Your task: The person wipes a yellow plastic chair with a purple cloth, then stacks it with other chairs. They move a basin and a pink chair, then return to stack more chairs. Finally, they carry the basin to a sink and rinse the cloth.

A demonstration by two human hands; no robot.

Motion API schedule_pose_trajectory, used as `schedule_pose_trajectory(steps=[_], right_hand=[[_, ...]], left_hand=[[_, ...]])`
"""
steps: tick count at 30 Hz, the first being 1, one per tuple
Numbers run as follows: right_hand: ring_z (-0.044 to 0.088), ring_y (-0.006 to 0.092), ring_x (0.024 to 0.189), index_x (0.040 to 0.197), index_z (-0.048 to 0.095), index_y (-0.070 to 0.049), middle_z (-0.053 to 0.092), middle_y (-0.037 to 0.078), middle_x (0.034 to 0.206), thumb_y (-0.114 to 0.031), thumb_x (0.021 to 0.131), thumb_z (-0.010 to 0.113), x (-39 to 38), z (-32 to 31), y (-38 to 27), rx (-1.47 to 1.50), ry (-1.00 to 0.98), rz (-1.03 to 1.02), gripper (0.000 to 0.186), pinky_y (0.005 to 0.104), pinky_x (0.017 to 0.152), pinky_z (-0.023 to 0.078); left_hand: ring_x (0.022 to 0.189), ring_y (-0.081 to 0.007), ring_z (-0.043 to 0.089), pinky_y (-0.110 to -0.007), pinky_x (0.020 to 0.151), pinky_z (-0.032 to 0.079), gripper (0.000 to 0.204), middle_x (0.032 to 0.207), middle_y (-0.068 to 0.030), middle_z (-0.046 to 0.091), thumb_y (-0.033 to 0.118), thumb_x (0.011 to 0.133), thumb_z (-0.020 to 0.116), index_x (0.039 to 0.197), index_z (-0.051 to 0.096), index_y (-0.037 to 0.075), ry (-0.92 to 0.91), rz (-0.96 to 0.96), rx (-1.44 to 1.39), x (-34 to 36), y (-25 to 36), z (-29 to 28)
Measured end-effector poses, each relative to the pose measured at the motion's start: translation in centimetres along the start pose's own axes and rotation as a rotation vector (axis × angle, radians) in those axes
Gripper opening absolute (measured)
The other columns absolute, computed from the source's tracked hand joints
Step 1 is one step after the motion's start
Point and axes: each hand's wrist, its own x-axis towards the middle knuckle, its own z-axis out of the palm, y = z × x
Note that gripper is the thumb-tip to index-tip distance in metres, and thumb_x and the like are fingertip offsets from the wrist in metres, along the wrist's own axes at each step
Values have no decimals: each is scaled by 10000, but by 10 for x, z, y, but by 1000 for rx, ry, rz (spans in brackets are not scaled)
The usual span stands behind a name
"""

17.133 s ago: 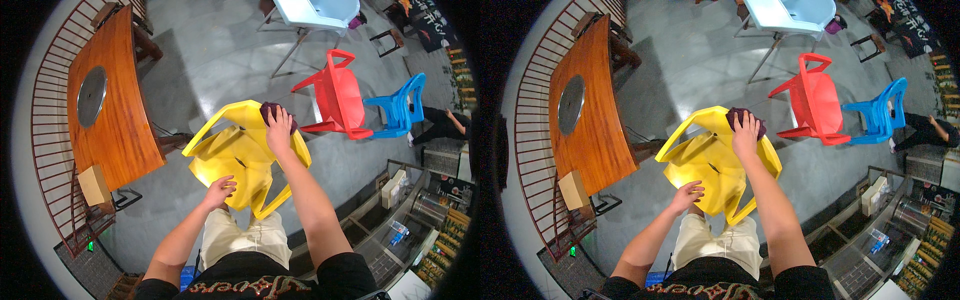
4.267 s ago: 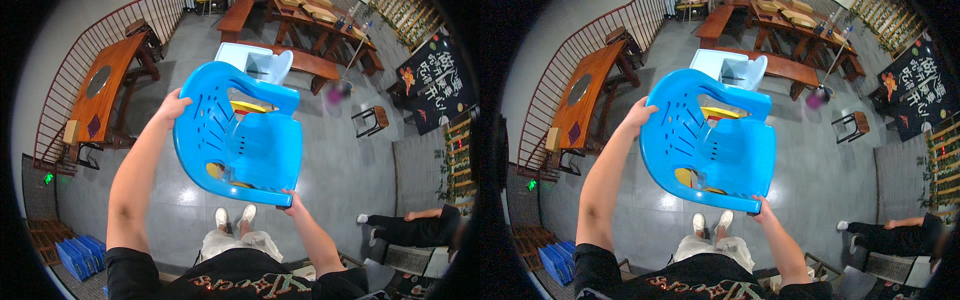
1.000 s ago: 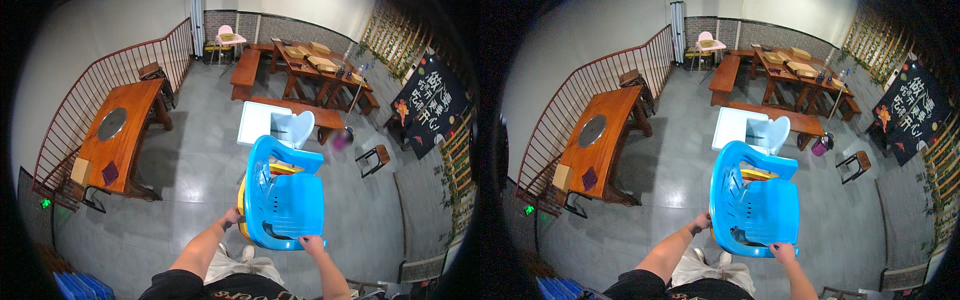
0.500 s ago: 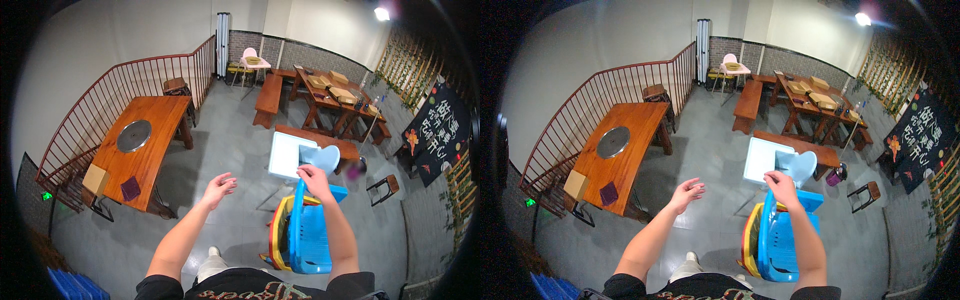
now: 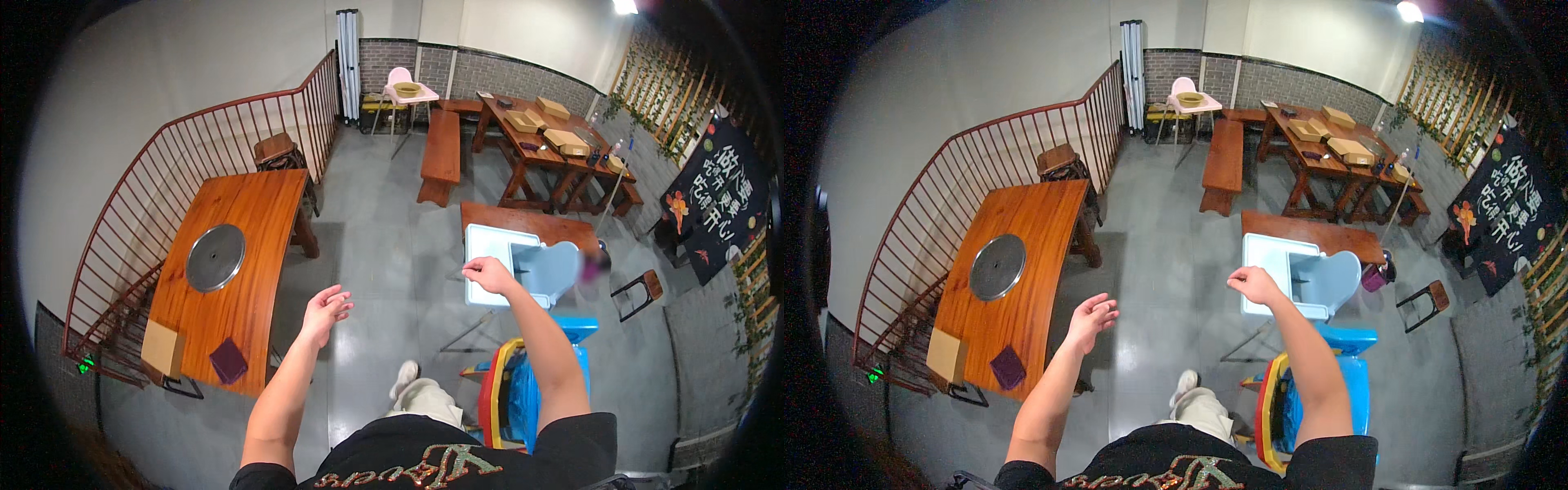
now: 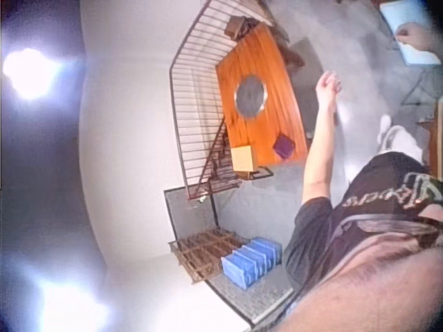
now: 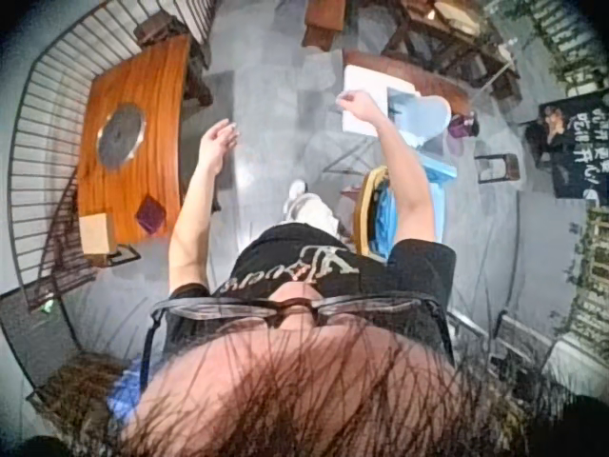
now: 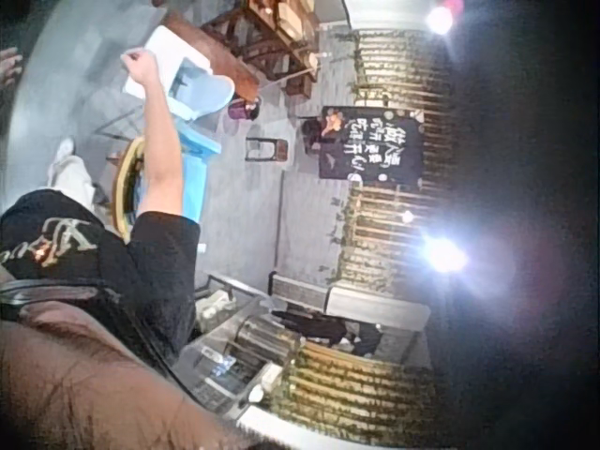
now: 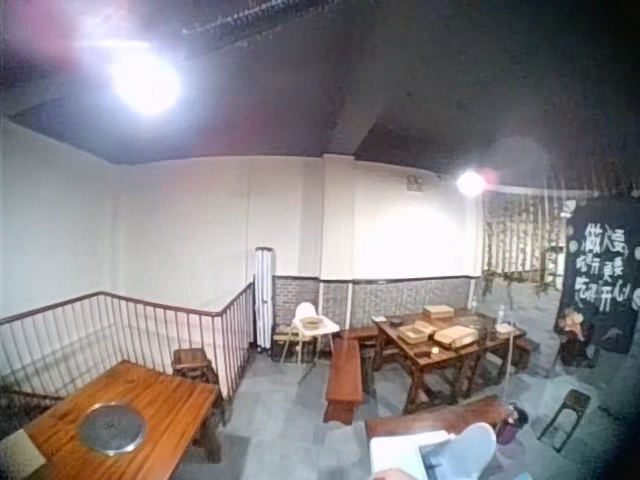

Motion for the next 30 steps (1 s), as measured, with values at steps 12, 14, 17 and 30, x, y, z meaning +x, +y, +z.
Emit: schedule_pose_trajectory(steps=[12, 14, 17, 30], right_hand=[[670, 121, 801, 1055, 708, 29, 729, 64, 912, -168, 935, 668, 283, -30, 83, 314, 97, 184, 235, 271, 731, 534], [675, 127, 808, 1070, 703, 22, 730, 66, 929, -170, 939, 664, 335, -50, 88, 332, 107, 163, 236, 274, 731, 537], [680, 132, 815, 1069, 703, 17, 731, 64, 934, -181, 935, 663, 383, -58, 100, 418, 135, 216, 243, 281, 713, 528], [679, 144, 816, 1063, 705, 1, 726, 62, 945, -178, 945, 663, 628, -79, 183, 554, 152, 469, 218, 284, 722, 526]], left_hand=[[1027, -241, 670, -366, 837, 551, 454, 1253, -120, 622, 116, 1003, 590, 1413, 428, 8, -6, -29, -58, 280, 93, 49], [1035, -241, 665, -367, 842, 541, 445, 1247, -111, 624, 110, 999, 592, 1404, 434, 16, -9, -17, -78, 338, 116, 73], [1068, -252, 661, -394, 890, 527, 463, 1265, -106, 622, 127, 994, 599, 1412, 430, 26, -42, -58, -75, 403, 129, 100], [1093, -245, 648, -402, 905, 522, 464, 1269, -96, 617, 127, 993, 587, 1419, 425, 39, -207, -210, -138, 751, 169, 162]])
